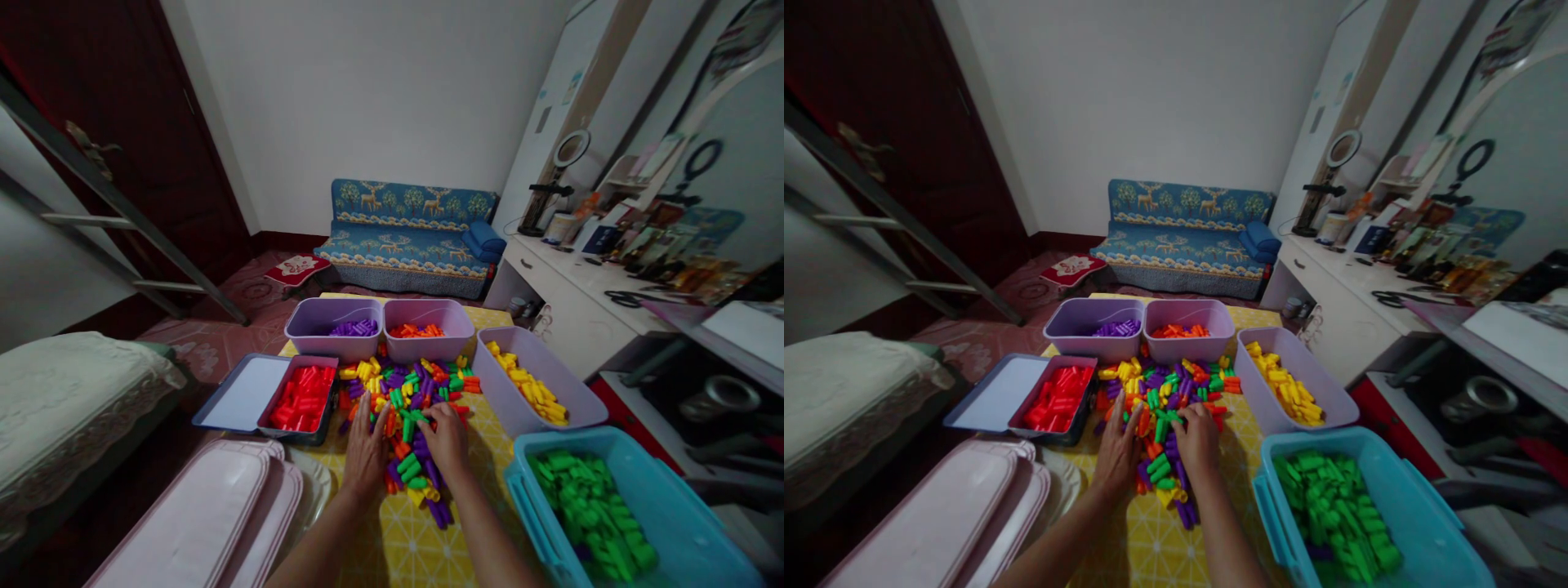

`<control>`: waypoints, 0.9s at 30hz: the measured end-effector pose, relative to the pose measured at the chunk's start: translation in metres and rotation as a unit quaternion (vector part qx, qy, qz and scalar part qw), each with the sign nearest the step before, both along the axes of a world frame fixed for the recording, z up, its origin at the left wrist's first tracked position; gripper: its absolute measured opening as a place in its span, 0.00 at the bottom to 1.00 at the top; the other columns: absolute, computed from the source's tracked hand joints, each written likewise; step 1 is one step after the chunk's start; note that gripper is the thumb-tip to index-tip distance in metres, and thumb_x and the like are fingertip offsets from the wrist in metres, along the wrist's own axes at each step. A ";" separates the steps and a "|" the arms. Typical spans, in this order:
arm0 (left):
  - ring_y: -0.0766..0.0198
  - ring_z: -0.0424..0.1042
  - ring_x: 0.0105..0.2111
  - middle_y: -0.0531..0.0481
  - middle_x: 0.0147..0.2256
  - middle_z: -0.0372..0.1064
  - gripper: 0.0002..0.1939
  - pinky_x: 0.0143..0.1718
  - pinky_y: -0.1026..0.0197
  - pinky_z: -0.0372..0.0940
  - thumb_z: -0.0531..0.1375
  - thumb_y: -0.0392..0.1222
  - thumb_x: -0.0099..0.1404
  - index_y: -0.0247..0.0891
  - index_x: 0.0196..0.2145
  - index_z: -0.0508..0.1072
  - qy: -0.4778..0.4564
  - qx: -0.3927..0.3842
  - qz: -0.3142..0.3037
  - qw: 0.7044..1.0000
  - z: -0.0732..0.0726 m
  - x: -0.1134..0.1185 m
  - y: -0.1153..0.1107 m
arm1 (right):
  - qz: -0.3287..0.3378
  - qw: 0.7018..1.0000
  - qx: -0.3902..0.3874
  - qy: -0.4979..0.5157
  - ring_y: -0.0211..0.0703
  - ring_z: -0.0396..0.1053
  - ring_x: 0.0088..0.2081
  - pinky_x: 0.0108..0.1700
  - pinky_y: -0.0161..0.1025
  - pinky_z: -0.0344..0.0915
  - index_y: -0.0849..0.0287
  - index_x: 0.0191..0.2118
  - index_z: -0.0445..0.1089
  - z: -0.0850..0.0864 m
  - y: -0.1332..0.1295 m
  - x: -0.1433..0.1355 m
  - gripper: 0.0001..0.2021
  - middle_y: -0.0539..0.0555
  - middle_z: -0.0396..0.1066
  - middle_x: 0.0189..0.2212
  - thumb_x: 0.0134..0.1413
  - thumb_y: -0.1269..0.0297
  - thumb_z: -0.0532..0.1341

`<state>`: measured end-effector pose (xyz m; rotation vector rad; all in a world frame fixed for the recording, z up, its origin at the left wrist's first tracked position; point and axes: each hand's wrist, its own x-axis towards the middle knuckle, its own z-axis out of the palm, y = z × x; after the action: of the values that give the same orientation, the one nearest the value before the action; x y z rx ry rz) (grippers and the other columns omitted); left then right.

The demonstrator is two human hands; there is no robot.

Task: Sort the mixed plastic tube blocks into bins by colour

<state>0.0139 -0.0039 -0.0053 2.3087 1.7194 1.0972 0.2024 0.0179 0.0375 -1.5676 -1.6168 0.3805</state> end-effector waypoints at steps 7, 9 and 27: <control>0.50 0.41 0.70 0.44 0.69 0.46 0.30 0.65 0.41 0.52 0.51 0.30 0.66 0.47 0.63 0.62 0.036 -0.030 -0.008 0.999 0.002 0.000 0.002 | -0.151 0.924 0.001 0.351 0.46 0.72 0.34 0.39 0.43 0.69 0.58 0.38 0.71 0.016 -0.016 0.015 0.20 0.55 0.76 0.33 0.44 0.47 0.65; 0.50 0.42 0.69 0.43 0.68 0.48 0.29 0.65 0.42 0.52 0.51 0.29 0.66 0.46 0.63 0.63 0.035 -0.030 -0.006 0.999 0.002 0.000 0.002 | -0.188 0.858 0.054 0.475 0.43 0.73 0.35 0.41 0.42 0.69 0.58 0.40 0.69 0.026 -0.020 0.022 0.20 0.52 0.75 0.34 0.44 0.49 0.67; 0.50 0.46 0.68 0.44 0.67 0.52 0.29 0.64 0.42 0.55 0.52 0.29 0.65 0.46 0.62 0.65 0.031 -0.022 0.003 0.999 0.001 0.000 0.002 | -0.116 0.769 -0.117 0.617 0.43 0.74 0.33 0.26 0.35 0.69 0.54 0.40 0.68 0.054 -0.033 0.002 0.22 0.48 0.75 0.32 0.35 0.56 0.69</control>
<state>0.0142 -0.0015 -0.0039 2.3366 1.7547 0.9887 0.2049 -0.0153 0.0912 -1.1536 -0.3350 1.1966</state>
